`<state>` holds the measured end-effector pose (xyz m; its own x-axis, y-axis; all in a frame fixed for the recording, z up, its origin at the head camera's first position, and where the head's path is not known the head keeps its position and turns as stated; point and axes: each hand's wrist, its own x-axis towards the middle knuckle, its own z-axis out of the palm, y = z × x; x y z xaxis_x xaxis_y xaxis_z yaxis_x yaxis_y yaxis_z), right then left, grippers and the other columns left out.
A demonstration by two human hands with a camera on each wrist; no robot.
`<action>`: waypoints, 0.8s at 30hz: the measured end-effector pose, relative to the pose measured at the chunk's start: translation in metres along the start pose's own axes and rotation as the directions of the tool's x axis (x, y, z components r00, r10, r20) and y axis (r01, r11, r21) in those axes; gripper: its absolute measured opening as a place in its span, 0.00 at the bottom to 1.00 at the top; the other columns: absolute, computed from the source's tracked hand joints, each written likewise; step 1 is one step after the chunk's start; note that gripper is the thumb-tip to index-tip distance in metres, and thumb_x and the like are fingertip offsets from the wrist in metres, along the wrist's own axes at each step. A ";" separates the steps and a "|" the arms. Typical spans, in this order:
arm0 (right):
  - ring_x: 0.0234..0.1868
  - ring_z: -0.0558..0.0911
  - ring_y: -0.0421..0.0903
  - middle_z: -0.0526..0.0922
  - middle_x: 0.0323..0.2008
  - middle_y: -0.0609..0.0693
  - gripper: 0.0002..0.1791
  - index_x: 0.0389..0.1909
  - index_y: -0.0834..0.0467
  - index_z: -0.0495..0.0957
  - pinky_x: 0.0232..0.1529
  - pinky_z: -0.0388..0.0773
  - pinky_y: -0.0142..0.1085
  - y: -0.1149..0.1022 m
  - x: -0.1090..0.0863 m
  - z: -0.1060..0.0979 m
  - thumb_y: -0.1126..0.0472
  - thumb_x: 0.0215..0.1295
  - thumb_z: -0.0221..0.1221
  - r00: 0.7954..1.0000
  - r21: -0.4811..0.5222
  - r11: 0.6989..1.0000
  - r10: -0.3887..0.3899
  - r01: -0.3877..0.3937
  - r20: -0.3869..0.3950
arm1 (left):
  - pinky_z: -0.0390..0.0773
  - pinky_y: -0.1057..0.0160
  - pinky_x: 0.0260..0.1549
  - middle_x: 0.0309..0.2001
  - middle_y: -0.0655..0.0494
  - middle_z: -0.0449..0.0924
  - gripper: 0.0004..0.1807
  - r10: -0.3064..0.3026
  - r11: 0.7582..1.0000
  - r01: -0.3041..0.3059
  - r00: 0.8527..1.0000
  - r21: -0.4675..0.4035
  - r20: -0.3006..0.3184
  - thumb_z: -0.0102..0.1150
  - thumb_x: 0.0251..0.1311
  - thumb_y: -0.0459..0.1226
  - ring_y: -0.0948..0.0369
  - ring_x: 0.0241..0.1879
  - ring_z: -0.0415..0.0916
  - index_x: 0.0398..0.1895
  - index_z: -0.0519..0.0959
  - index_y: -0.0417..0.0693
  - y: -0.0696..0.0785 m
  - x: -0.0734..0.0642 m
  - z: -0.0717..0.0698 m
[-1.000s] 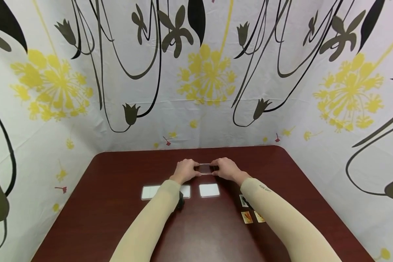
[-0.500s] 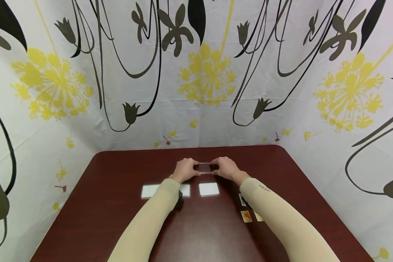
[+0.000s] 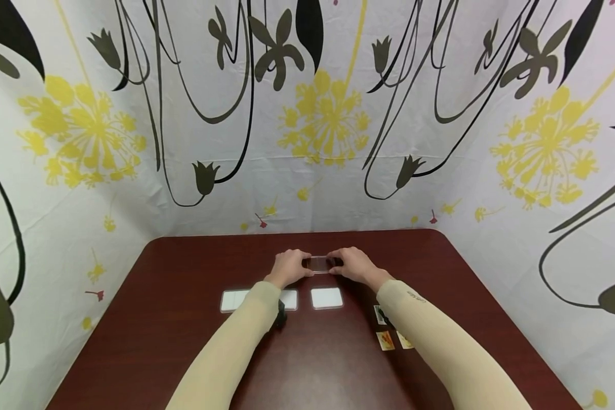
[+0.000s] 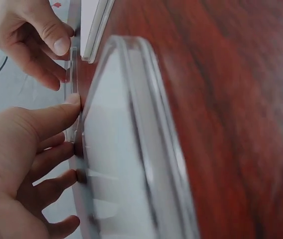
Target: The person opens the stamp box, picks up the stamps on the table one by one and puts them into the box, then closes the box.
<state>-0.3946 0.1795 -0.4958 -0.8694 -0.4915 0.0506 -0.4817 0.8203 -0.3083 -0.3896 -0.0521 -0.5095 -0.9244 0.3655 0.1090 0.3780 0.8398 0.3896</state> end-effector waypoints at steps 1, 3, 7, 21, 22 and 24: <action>0.57 0.80 0.51 0.82 0.57 0.52 0.27 0.64 0.54 0.79 0.55 0.77 0.49 0.000 0.000 -0.001 0.51 0.66 0.67 1.000 -0.003 1.000 -0.003 0.003 -0.002 | 0.73 0.46 0.54 0.57 0.54 0.82 0.31 -0.001 1.000 0.001 1.000 -0.007 0.004 0.72 0.58 0.51 0.52 0.54 0.79 0.64 0.80 0.50 0.000 -0.001 -0.001; 0.58 0.80 0.51 0.82 0.57 0.51 0.27 0.64 0.55 0.78 0.56 0.76 0.50 0.000 -0.001 -0.004 0.50 0.67 0.66 1.000 -0.012 1.000 -0.005 0.005 -0.007 | 0.75 0.49 0.54 0.58 0.53 0.81 0.32 -0.003 1.000 0.003 1.000 -0.025 0.019 0.72 0.58 0.50 0.52 0.54 0.79 0.64 0.79 0.48 0.000 -0.003 -0.005; 0.60 0.78 0.51 0.81 0.58 0.51 0.25 0.64 0.55 0.78 0.59 0.74 0.51 -0.002 -0.002 -0.013 0.51 0.70 0.64 0.999 -0.070 0.997 -0.025 0.024 -0.024 | 0.76 0.51 0.55 0.60 0.52 0.80 0.32 0.009 0.999 -0.008 0.999 -0.044 0.035 0.72 0.59 0.49 0.53 0.57 0.78 0.66 0.78 0.47 -0.001 -0.007 -0.019; 0.63 0.75 0.52 0.80 0.60 0.50 0.24 0.65 0.51 0.78 0.61 0.71 0.50 -0.053 -0.005 -0.041 0.51 0.70 0.63 0.985 -0.126 0.981 -0.155 0.145 -0.072 | 0.76 0.56 0.41 0.61 0.51 0.80 0.29 0.054 0.994 -0.053 0.999 0.092 -0.005 0.66 0.65 0.48 0.57 0.36 0.80 0.66 0.78 0.46 -0.019 -0.031 -0.069; 0.63 0.75 0.52 0.80 0.60 0.49 0.24 0.65 0.51 0.78 0.60 0.72 0.50 -0.058 -0.005 -0.041 0.51 0.70 0.63 0.984 -0.128 0.980 -0.164 0.154 -0.073 | 0.76 0.56 0.41 0.60 0.51 0.80 0.28 0.056 0.993 -0.055 0.998 0.102 -0.011 0.65 0.65 0.48 0.57 0.35 0.80 0.65 0.78 0.46 -0.021 -0.033 -0.072; 0.62 0.75 0.51 0.80 0.60 0.48 0.24 0.65 0.50 0.78 0.59 0.73 0.49 -0.067 -0.006 -0.040 0.51 0.69 0.63 0.980 -0.136 0.976 -0.184 0.173 -0.075 | 0.77 0.55 0.43 0.59 0.50 0.81 0.27 0.066 0.991 -0.063 0.998 0.118 -0.021 0.65 0.65 0.48 0.57 0.39 0.81 0.64 0.79 0.45 -0.023 -0.039 -0.076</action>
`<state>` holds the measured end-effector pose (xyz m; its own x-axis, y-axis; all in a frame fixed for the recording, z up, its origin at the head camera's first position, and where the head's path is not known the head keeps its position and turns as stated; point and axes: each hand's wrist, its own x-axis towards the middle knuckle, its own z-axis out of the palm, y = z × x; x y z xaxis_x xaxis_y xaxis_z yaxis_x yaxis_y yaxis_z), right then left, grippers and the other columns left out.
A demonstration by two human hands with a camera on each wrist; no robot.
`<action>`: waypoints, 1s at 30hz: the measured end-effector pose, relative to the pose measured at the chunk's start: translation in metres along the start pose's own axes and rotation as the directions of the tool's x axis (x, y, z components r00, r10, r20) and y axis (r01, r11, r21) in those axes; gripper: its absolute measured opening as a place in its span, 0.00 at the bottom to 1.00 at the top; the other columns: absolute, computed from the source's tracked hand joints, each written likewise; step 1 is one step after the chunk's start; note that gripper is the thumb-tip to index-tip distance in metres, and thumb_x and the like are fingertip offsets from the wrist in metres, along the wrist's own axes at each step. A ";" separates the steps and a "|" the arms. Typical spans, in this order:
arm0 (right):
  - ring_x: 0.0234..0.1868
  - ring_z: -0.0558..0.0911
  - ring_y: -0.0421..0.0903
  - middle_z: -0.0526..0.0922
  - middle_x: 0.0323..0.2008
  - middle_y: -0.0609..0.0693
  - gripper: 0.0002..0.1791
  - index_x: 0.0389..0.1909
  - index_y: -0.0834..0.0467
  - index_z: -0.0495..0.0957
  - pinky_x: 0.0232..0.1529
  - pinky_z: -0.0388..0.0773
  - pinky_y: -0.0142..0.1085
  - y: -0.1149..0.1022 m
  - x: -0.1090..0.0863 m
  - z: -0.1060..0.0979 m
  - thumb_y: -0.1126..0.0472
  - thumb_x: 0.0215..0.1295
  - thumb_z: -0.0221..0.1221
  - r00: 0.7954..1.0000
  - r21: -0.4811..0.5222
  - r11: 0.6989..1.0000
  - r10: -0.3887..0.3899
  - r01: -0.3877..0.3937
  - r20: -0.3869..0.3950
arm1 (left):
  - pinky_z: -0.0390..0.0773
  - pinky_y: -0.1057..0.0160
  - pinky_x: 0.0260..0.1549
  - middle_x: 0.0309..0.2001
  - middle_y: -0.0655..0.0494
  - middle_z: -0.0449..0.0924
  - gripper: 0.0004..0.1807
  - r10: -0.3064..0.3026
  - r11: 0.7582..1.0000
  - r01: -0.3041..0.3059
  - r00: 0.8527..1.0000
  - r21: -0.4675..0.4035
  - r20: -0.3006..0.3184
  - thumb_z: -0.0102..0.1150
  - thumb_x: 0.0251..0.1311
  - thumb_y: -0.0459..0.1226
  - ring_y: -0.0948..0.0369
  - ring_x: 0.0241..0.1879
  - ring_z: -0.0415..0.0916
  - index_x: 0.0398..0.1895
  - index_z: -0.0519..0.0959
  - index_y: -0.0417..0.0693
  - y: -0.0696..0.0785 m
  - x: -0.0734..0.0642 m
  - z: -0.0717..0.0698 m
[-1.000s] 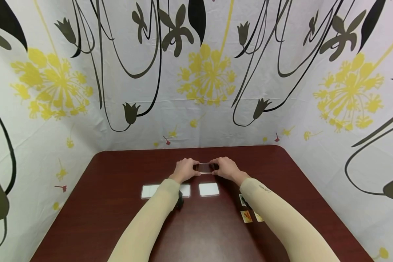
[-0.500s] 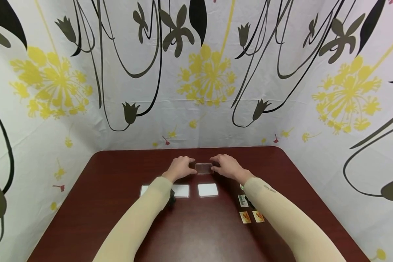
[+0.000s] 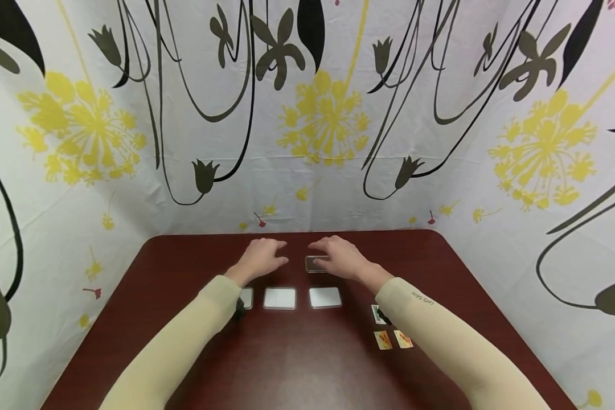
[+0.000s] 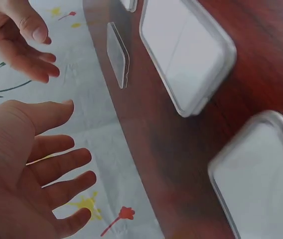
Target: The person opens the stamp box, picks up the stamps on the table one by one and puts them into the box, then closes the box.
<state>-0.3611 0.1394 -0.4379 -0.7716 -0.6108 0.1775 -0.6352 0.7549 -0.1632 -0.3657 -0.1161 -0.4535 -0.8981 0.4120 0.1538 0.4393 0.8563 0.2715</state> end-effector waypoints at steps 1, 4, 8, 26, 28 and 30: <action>0.62 0.75 0.51 0.80 0.60 0.48 0.25 0.65 0.50 0.78 0.58 0.74 0.49 -0.004 0.000 0.000 0.52 0.68 0.64 1.000 0.004 1.000 -0.011 0.011 -0.006 | 0.78 0.55 0.45 0.59 0.51 0.81 0.26 0.002 1.000 -0.002 1.000 0.003 -0.002 0.65 0.66 0.48 0.57 0.43 0.82 0.63 0.80 0.46 -0.001 -0.004 -0.001; 0.61 0.76 0.51 0.81 0.59 0.48 0.24 0.64 0.51 0.79 0.54 0.77 0.48 -0.017 -0.001 0.003 0.51 0.68 0.65 0.999 0.000 0.999 -0.045 0.045 -0.015 | 0.78 0.52 0.50 0.58 0.50 0.81 0.24 0.007 1.000 -0.007 1.000 -0.021 0.010 0.64 0.67 0.46 0.54 0.53 0.80 0.61 0.81 0.45 -0.004 -0.017 -0.002; 0.57 0.77 0.50 0.82 0.56 0.48 0.23 0.62 0.50 0.80 0.46 0.79 0.45 -0.028 -0.003 0.009 0.50 0.68 0.64 0.995 -0.008 0.995 -0.095 0.095 -0.002 | 0.77 0.50 0.53 0.57 0.50 0.82 0.23 0.013 0.996 -0.010 0.999 -0.087 0.034 0.63 0.68 0.44 0.53 0.55 0.79 0.62 0.81 0.44 -0.009 -0.037 0.002; 0.49 0.81 0.45 0.84 0.50 0.44 0.21 0.58 0.50 0.83 0.44 0.80 0.43 -0.053 -0.013 0.048 0.52 0.66 0.66 0.978 -0.010 0.979 -0.204 0.205 0.032 | 0.77 0.49 0.54 0.53 0.53 0.84 0.19 0.115 0.987 -0.114 0.993 -0.109 0.003 0.63 0.68 0.42 0.56 0.54 0.80 0.57 0.83 0.44 -0.019 -0.079 0.019; 0.48 0.81 0.44 0.84 0.49 0.43 0.20 0.58 0.49 0.83 0.43 0.80 0.42 -0.054 -0.014 0.050 0.51 0.66 0.66 0.978 -0.013 0.978 -0.207 0.207 0.033 | 0.76 0.49 0.54 0.53 0.53 0.84 0.19 0.133 0.986 -0.132 0.991 -0.097 0.004 0.63 0.68 0.43 0.56 0.54 0.80 0.57 0.83 0.44 -0.019 -0.080 0.021; 0.49 0.81 0.44 0.84 0.50 0.43 0.20 0.58 0.48 0.83 0.44 0.79 0.43 -0.056 -0.015 0.052 0.50 0.65 0.66 0.977 -0.022 0.978 -0.209 0.210 0.033 | 0.76 0.50 0.54 0.53 0.54 0.84 0.21 0.148 0.986 -0.147 0.989 -0.076 0.012 0.63 0.67 0.45 0.57 0.54 0.80 0.58 0.83 0.44 -0.020 -0.082 0.023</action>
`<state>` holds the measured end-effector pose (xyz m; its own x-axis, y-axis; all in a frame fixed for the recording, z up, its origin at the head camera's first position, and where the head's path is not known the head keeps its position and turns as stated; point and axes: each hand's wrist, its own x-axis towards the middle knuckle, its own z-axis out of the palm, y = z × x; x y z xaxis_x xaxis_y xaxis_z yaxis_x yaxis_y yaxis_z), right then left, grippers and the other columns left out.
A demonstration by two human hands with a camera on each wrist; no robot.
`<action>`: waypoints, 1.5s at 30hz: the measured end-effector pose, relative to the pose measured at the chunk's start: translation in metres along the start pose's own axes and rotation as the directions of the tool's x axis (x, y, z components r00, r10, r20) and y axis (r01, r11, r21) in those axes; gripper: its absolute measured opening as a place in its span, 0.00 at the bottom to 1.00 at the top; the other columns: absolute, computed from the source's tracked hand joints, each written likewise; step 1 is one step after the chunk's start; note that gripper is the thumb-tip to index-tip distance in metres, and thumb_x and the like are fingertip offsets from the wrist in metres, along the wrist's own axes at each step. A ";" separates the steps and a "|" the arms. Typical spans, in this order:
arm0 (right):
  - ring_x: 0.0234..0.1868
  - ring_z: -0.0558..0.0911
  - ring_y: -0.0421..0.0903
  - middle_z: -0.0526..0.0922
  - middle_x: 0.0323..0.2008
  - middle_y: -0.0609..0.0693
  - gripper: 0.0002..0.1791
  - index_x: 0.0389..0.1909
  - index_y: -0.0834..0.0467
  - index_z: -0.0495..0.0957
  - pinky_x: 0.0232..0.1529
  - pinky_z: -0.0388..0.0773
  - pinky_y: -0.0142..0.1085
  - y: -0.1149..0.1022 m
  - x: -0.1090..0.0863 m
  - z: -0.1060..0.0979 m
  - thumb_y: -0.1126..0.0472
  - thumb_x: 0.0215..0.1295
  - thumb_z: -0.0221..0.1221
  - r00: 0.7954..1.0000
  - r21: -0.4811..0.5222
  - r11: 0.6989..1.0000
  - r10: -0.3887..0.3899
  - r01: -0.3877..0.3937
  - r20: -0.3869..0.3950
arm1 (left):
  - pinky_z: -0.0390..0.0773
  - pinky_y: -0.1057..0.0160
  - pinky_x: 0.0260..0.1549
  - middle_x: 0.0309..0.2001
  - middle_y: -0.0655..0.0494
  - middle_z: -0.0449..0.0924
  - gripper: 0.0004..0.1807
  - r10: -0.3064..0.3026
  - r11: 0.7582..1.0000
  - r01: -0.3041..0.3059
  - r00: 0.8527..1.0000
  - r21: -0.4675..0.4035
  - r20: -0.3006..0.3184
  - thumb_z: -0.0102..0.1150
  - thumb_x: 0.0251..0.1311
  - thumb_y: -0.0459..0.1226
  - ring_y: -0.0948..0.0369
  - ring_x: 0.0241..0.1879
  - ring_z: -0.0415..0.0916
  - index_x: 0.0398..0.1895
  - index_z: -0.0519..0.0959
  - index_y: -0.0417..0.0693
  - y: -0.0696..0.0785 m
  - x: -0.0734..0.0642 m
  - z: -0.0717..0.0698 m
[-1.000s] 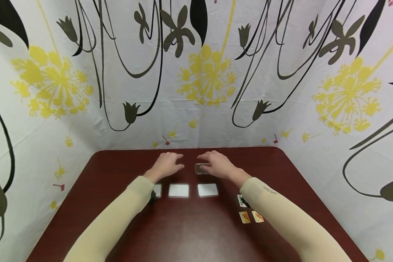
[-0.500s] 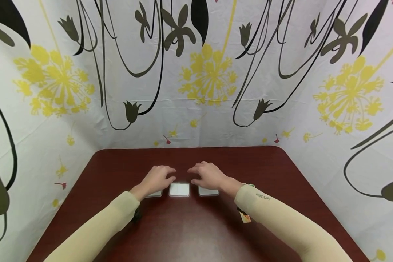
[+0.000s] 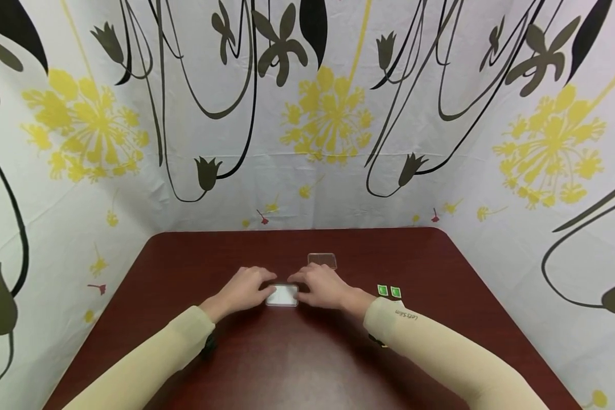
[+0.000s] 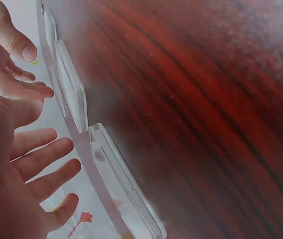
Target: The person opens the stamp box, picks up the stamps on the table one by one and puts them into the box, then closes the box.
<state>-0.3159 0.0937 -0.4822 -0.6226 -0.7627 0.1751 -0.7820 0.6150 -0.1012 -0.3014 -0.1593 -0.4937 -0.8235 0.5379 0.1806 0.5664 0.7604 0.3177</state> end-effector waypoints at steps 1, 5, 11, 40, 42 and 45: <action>0.50 0.80 0.44 0.84 0.50 0.43 0.20 0.57 0.48 0.83 0.45 0.79 0.43 -0.001 0.000 0.001 0.49 0.65 0.66 1.000 -0.003 1.000 -0.003 0.003 -0.002 | 0.76 0.50 0.54 0.53 0.53 0.84 0.22 0.006 1.000 -0.006 1.000 0.008 0.004 0.64 0.67 0.47 0.57 0.54 0.80 0.58 0.83 0.44 0.000 -0.001 0.001; 0.51 0.80 0.44 0.84 0.50 0.42 0.22 0.57 0.48 0.84 0.47 0.78 0.44 -0.003 -0.001 0.007 0.47 0.64 0.66 1.000 -0.014 1.000 -0.009 0.009 0.001 | 0.75 0.48 0.54 0.53 0.54 0.83 0.26 0.023 0.998 -0.025 0.999 0.057 0.029 0.66 0.64 0.52 0.57 0.53 0.79 0.59 0.83 0.47 0.001 -0.004 0.007; 0.52 0.79 0.44 0.84 0.51 0.42 0.24 0.59 0.47 0.83 0.53 0.76 0.47 -0.006 -0.001 0.013 0.43 0.64 0.66 0.999 -0.053 0.998 0.018 -0.015 0.043 | 0.72 0.42 0.53 0.54 0.53 0.81 0.30 0.024 0.995 -0.029 0.998 0.096 0.053 0.71 0.58 0.55 0.53 0.54 0.77 0.59 0.82 0.49 0.003 -0.009 0.012; 0.44 0.78 0.45 0.82 0.45 0.44 0.17 0.47 0.47 0.87 0.47 0.77 0.42 -0.012 0.006 0.015 0.49 0.56 0.73 0.999 -0.101 0.994 -0.029 0.030 0.018 | 0.69 0.47 0.46 0.45 0.54 0.71 0.27 -0.047 0.965 0.006 0.988 0.264 0.148 0.69 0.59 0.53 0.55 0.46 0.67 0.55 0.80 0.46 0.020 -0.001 0.009; 0.45 0.77 0.45 0.82 0.46 0.44 0.17 0.47 0.47 0.87 0.47 0.76 0.42 -0.013 0.005 0.016 0.49 0.57 0.73 1.000 -0.092 0.995 -0.023 0.024 0.018 | 0.70 0.47 0.47 0.46 0.53 0.72 0.28 -0.051 0.965 0.008 0.986 0.261 0.158 0.68 0.59 0.53 0.54 0.47 0.68 0.56 0.80 0.46 0.021 -0.001 0.009; 0.44 0.77 0.45 0.82 0.46 0.44 0.17 0.47 0.47 0.86 0.47 0.76 0.43 -0.014 0.004 0.017 0.49 0.56 0.73 1.000 -0.086 0.996 -0.016 0.017 0.014 | 0.70 0.46 0.48 0.46 0.54 0.73 0.27 -0.048 0.967 0.005 0.986 0.256 0.162 0.69 0.58 0.53 0.54 0.47 0.69 0.56 0.80 0.46 0.021 -0.001 0.008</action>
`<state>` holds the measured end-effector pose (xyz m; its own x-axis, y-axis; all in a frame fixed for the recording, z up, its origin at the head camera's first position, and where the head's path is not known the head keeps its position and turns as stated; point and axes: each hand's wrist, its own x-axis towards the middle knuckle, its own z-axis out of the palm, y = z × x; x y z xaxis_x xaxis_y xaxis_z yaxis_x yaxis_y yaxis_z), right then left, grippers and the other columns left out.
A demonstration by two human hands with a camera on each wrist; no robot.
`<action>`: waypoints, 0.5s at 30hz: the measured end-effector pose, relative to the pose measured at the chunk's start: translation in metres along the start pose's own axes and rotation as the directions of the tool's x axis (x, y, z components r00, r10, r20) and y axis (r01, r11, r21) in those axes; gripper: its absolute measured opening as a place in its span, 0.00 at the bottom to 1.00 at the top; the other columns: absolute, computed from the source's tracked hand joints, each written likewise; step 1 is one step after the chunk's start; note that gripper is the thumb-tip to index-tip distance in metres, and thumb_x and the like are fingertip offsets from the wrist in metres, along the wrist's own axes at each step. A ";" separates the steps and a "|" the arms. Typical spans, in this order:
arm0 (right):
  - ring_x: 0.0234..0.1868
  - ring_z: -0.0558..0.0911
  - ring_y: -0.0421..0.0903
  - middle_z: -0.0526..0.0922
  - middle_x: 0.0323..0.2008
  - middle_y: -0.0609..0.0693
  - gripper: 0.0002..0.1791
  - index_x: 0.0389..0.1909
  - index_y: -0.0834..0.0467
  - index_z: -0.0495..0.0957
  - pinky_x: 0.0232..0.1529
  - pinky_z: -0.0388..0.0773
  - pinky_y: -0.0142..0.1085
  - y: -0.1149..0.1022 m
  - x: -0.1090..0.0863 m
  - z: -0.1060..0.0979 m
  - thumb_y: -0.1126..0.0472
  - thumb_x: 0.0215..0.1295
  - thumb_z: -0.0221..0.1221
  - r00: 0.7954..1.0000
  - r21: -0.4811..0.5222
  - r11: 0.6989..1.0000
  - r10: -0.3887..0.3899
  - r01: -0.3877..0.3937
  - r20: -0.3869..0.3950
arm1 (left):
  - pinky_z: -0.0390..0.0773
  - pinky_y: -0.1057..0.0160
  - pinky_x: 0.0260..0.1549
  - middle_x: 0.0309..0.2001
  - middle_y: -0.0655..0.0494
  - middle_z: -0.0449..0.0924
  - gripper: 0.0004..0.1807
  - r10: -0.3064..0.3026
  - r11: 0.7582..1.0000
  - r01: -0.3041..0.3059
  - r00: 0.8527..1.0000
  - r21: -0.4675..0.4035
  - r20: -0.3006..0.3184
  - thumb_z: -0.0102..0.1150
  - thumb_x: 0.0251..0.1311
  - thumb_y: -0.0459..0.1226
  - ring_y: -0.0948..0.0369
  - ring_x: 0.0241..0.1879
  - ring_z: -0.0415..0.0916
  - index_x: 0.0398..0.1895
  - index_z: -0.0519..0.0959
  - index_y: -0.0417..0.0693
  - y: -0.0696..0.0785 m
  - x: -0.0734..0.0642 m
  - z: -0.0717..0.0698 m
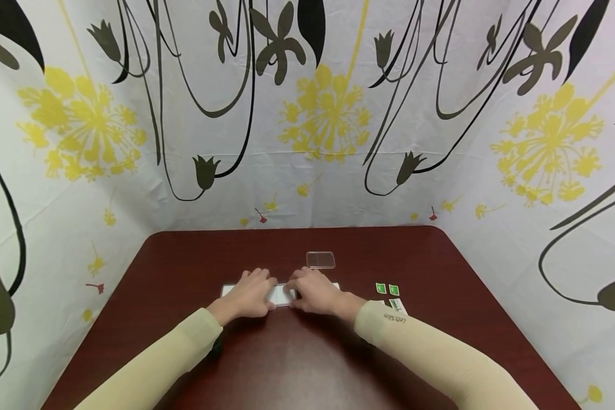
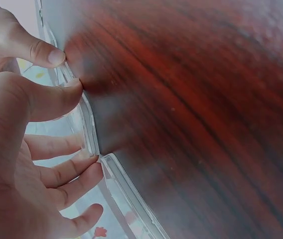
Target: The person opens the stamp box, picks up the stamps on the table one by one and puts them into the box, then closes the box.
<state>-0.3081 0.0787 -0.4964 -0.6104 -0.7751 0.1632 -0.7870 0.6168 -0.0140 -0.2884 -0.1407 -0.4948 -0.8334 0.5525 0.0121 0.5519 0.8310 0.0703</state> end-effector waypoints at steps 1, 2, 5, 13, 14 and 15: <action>0.44 0.77 0.46 0.82 0.45 0.44 0.17 0.46 0.47 0.86 0.47 0.76 0.43 0.000 0.000 0.000 0.49 0.56 0.73 1.000 0.000 1.000 0.000 0.000 -0.004 | 0.70 0.47 0.47 0.45 0.54 0.73 0.27 0.001 1.000 -0.001 1.000 -0.002 -0.001 0.69 0.58 0.52 0.54 0.47 0.69 0.55 0.80 0.47 0.000 0.000 0.000; 0.44 0.77 0.46 0.82 0.45 0.45 0.18 0.46 0.47 0.86 0.46 0.76 0.43 -0.001 0.000 0.001 0.49 0.56 0.73 1.000 -0.003 1.000 0.001 -0.001 -0.007 | 0.70 0.47 0.47 0.45 0.54 0.73 0.27 0.004 1.000 -0.004 1.000 -0.002 -0.005 0.69 0.58 0.52 0.55 0.46 0.69 0.55 0.80 0.47 0.000 0.000 0.000; 0.43 0.76 0.46 0.82 0.44 0.45 0.19 0.47 0.48 0.85 0.46 0.76 0.42 0.000 0.000 0.003 0.48 0.55 0.73 1.000 -0.018 1.000 0.005 -0.005 -0.016 | 0.70 0.48 0.45 0.45 0.54 0.73 0.27 0.008 1.000 -0.008 1.000 0.005 -0.011 0.69 0.58 0.52 0.55 0.46 0.69 0.55 0.80 0.47 0.000 -0.001 0.000; 0.42 0.77 0.45 0.84 0.45 0.44 0.20 0.48 0.49 0.86 0.46 0.76 0.41 0.002 0.001 0.001 0.48 0.55 0.73 1.000 0.011 1.000 0.003 -0.003 -0.009 | 0.69 0.46 0.46 0.47 0.54 0.73 0.27 0.002 1.000 -0.002 1.000 -0.010 -0.005 0.69 0.59 0.52 0.55 0.48 0.68 0.57 0.79 0.48 0.001 0.000 -0.002; 0.42 0.77 0.45 0.84 0.45 0.44 0.19 0.47 0.49 0.86 0.45 0.76 0.40 0.002 0.001 0.000 0.49 0.55 0.73 1.000 0.019 1.000 -0.002 0.002 -0.009 | 0.69 0.45 0.46 0.47 0.54 0.73 0.27 0.002 1.000 -0.002 1.000 -0.014 -0.002 0.69 0.59 0.52 0.55 0.48 0.68 0.57 0.80 0.48 0.001 0.000 -0.001; 0.41 0.77 0.45 0.85 0.44 0.43 0.19 0.46 0.49 0.86 0.44 0.75 0.40 0.002 0.001 0.000 0.49 0.54 0.73 1.000 0.025 1.000 -0.002 0.002 -0.004 | 0.69 0.45 0.46 0.47 0.54 0.73 0.27 0.005 1.000 -0.005 1.000 -0.019 0.000 0.69 0.59 0.52 0.55 0.48 0.68 0.57 0.80 0.48 0.001 0.000 -0.001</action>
<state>-0.3103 0.0793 -0.4961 -0.6082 -0.7760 0.1671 -0.7905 0.6113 -0.0387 -0.2882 -0.1401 -0.4942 -0.8309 0.5562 0.0123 0.5550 0.8271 0.0888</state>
